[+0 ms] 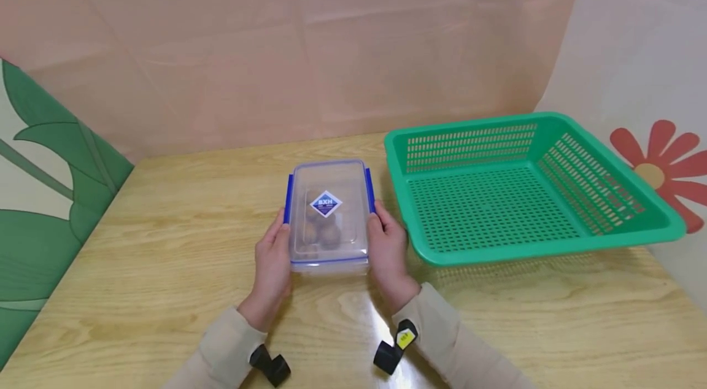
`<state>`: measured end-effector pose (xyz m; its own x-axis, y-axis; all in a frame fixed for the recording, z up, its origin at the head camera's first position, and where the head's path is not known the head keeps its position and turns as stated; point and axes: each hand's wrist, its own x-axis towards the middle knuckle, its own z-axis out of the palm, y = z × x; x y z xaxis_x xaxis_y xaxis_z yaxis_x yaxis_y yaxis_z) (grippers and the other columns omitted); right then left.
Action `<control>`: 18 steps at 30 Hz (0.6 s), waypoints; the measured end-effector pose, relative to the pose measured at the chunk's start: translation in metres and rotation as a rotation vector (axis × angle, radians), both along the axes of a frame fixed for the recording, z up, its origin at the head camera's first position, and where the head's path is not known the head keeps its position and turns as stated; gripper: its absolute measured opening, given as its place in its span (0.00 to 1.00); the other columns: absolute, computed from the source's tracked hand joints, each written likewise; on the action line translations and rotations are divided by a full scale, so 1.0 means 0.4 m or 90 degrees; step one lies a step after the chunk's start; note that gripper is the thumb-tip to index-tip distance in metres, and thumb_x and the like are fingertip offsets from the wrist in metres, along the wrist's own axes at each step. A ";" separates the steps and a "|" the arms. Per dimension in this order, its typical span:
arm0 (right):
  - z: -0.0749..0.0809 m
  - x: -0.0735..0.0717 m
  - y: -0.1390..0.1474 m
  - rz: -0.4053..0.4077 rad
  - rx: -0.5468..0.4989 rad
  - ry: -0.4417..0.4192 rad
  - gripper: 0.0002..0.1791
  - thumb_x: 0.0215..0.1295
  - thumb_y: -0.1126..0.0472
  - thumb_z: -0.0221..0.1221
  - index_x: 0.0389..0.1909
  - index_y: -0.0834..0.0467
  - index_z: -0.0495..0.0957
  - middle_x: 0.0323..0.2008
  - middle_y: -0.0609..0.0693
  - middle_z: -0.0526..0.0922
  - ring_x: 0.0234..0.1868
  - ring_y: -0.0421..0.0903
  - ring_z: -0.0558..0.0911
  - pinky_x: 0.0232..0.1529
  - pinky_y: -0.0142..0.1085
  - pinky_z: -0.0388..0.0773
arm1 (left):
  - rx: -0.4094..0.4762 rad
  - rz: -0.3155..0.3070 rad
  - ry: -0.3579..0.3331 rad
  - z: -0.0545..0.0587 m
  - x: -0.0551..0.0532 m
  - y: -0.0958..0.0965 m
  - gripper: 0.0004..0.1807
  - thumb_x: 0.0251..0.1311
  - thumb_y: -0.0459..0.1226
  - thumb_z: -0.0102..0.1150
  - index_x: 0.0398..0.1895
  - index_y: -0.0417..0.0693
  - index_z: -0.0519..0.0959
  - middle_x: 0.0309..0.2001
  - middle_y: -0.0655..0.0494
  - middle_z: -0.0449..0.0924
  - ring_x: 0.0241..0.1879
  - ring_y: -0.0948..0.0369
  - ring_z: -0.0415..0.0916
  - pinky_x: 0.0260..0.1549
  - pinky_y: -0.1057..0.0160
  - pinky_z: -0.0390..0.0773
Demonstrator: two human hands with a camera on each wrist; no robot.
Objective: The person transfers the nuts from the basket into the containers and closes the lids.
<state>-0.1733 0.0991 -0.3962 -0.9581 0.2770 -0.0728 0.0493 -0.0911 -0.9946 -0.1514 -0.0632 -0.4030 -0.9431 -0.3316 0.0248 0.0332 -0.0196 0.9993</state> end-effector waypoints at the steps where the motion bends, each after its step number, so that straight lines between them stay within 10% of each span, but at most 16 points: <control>1: 0.000 0.001 0.000 0.001 -0.001 0.001 0.22 0.67 0.66 0.46 0.62 0.64 0.65 0.64 0.57 0.67 0.64 0.50 0.65 0.63 0.41 0.65 | -0.003 0.001 0.000 0.000 0.001 0.000 0.23 0.68 0.32 0.40 0.66 0.41 0.61 0.68 0.48 0.59 0.67 0.55 0.55 0.65 0.56 0.57; 14: -0.003 -0.004 0.005 0.068 0.007 0.030 0.23 0.70 0.65 0.43 0.65 0.65 0.61 0.65 0.61 0.64 0.65 0.52 0.63 0.65 0.45 0.62 | -0.021 -0.006 -0.020 -0.009 -0.006 -0.013 0.23 0.70 0.36 0.39 0.67 0.46 0.61 0.68 0.51 0.59 0.67 0.57 0.56 0.65 0.56 0.58; 18: 0.013 -0.004 -0.004 0.134 0.195 0.103 0.27 0.69 0.66 0.43 0.67 0.69 0.54 0.67 0.64 0.57 0.68 0.56 0.58 0.68 0.48 0.55 | -0.024 -0.002 -0.030 -0.012 -0.013 -0.027 0.23 0.70 0.38 0.39 0.67 0.47 0.61 0.68 0.52 0.60 0.67 0.57 0.56 0.65 0.55 0.58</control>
